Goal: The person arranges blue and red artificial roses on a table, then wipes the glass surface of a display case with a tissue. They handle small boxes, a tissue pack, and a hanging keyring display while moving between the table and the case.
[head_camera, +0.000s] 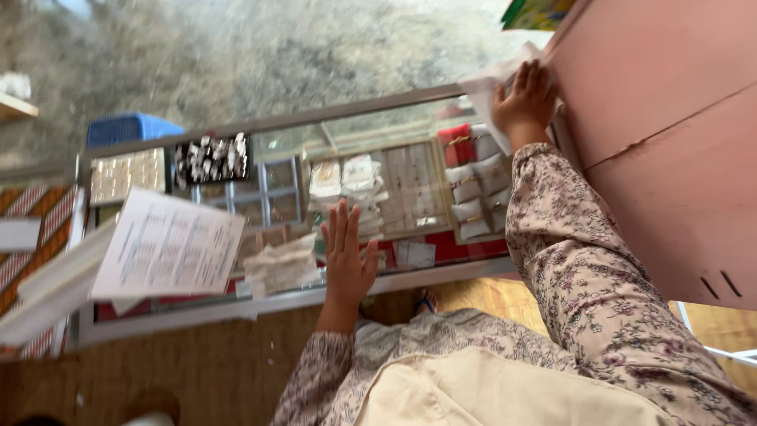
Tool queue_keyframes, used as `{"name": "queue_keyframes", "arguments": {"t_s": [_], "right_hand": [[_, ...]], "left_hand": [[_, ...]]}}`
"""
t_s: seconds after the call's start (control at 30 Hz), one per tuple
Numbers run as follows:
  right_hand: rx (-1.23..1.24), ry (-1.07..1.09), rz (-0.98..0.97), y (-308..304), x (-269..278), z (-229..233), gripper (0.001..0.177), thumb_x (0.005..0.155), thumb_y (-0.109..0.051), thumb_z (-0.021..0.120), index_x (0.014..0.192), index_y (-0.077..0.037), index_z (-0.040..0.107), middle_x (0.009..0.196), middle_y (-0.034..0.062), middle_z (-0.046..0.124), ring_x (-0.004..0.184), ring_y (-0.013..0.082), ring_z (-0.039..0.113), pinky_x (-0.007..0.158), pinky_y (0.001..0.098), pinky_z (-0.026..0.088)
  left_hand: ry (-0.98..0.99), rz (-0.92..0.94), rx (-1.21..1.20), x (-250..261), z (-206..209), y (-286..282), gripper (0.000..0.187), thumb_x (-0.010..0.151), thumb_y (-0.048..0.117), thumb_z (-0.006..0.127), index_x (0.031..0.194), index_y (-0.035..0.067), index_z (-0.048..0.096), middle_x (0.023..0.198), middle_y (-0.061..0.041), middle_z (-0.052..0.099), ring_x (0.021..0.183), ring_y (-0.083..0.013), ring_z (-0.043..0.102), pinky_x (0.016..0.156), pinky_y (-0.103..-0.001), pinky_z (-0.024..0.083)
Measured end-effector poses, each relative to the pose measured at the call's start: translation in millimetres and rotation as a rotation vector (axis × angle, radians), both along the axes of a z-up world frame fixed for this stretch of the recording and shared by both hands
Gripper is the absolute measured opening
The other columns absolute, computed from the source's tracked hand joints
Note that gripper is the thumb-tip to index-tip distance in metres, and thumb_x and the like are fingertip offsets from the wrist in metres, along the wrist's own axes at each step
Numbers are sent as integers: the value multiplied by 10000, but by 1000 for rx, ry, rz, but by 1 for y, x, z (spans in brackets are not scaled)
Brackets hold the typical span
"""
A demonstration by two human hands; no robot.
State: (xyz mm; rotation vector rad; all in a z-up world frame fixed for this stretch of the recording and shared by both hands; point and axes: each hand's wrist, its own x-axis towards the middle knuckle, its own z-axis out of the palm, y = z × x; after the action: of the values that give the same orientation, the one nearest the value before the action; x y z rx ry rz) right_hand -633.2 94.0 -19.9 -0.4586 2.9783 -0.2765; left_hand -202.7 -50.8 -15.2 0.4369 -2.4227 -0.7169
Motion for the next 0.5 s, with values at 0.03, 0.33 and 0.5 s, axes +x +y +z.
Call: {"name": "queue_keyframes", "arguments": {"t_s": [0.03, 0.33, 0.5], "right_hand": [[3, -19, 3, -4, 5, 0, 792, 1044, -557, 188, 1647, -59, 64, 1726, 139, 17, 1591, 326, 28, 1272, 495, 21], [133, 146, 356, -99, 94, -10, 772, 1094, -517, 185, 1638, 19, 66, 1732, 166, -21, 1616, 307, -3, 1288, 446, -52], [62, -49, 700, -125, 193, -3, 751, 1061, -519, 184, 1619, -53, -7, 1717, 108, -34, 1574, 282, -10, 1239, 454, -35]], "left_hand": [[1, -4, 12, 1, 0, 2, 590, 1094, 341, 472, 1616, 98, 342, 1711, -141, 268, 1618, -329, 180, 1309, -525, 122], [-52, 2, -16, -2, 1, 2, 623, 1088, 371, 453, 1626, 97, 304, 1714, -141, 240, 1613, -323, 137, 1303, -528, 84], [-25, 21, -60, 2, 3, 1, 608, 1099, 351, 431, 1628, 81, 304, 1720, -135, 239, 1622, -319, 143, 1316, -521, 82]]}}
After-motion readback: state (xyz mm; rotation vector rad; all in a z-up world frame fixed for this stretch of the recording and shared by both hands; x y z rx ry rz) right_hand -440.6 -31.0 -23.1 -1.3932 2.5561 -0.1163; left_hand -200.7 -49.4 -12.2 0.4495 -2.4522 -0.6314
